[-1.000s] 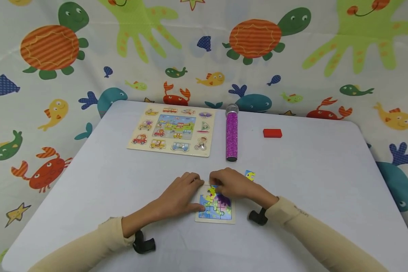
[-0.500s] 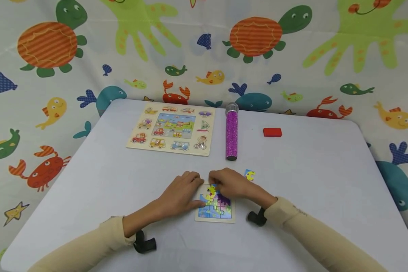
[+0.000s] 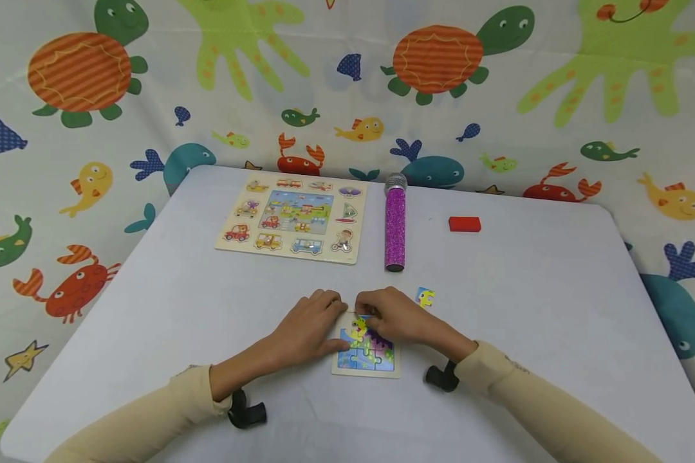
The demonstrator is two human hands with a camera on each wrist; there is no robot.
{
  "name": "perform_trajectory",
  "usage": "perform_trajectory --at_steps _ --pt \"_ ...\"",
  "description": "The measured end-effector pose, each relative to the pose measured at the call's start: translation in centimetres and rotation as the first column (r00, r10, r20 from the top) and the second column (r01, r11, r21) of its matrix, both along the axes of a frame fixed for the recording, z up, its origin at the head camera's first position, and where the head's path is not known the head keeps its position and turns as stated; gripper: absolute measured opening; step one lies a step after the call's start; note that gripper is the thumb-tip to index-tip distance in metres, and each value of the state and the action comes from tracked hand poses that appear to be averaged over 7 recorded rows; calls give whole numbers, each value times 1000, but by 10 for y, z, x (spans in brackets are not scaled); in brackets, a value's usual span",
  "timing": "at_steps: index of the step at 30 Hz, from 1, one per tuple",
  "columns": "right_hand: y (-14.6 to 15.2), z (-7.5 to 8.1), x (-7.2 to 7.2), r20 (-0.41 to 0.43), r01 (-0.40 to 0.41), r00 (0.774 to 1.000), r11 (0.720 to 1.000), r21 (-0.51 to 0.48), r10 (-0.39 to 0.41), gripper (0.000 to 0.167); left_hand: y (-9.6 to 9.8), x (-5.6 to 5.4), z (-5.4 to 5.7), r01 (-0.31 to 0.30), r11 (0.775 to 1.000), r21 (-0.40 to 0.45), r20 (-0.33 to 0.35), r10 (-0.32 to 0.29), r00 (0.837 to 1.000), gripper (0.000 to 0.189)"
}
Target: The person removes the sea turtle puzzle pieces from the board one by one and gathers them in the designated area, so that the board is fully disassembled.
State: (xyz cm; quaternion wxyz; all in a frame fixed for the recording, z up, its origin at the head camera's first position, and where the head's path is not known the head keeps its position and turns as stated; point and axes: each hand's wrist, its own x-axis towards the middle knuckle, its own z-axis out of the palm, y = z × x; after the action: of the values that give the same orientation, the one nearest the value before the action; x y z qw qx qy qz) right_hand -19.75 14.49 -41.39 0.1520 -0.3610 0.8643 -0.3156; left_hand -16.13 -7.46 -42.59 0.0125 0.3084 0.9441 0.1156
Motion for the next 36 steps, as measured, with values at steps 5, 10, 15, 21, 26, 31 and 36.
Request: perform_trajectory --at_steps 5,10,15,21,26,31,36 --pt "1 0 -3 -21 -24 999 1000 8 24 12 1 0 0 5 1000 4 -4 -5 1000 68" --pt "0 1 -3 -43 3 999 999 33 -1 14 0 0 0 6 1000 2 -13 -6 1000 67" --pt "-2 1 4 -78 30 997 997 75 -24 13 -1 0 1 1 1000 -3 -6 -1 1000 67" --pt "-4 1 11 -111 30 994 997 75 -22 15 -1 1 1 -2 1000 -2 -6 2 1000 66" --pt "-4 3 12 -134 30 991 994 104 -16 13 -1 1 1 1 1000 -3 1 -1 1000 66" --pt "-7 7 15 -175 55 984 985 162 -26 12 0 1 1 7 1000 2 -9 -7 1000 66" --pt "-10 12 18 -186 72 982 979 193 -35 13 0 1 2 6 1000 2 -10 -6 1000 66"
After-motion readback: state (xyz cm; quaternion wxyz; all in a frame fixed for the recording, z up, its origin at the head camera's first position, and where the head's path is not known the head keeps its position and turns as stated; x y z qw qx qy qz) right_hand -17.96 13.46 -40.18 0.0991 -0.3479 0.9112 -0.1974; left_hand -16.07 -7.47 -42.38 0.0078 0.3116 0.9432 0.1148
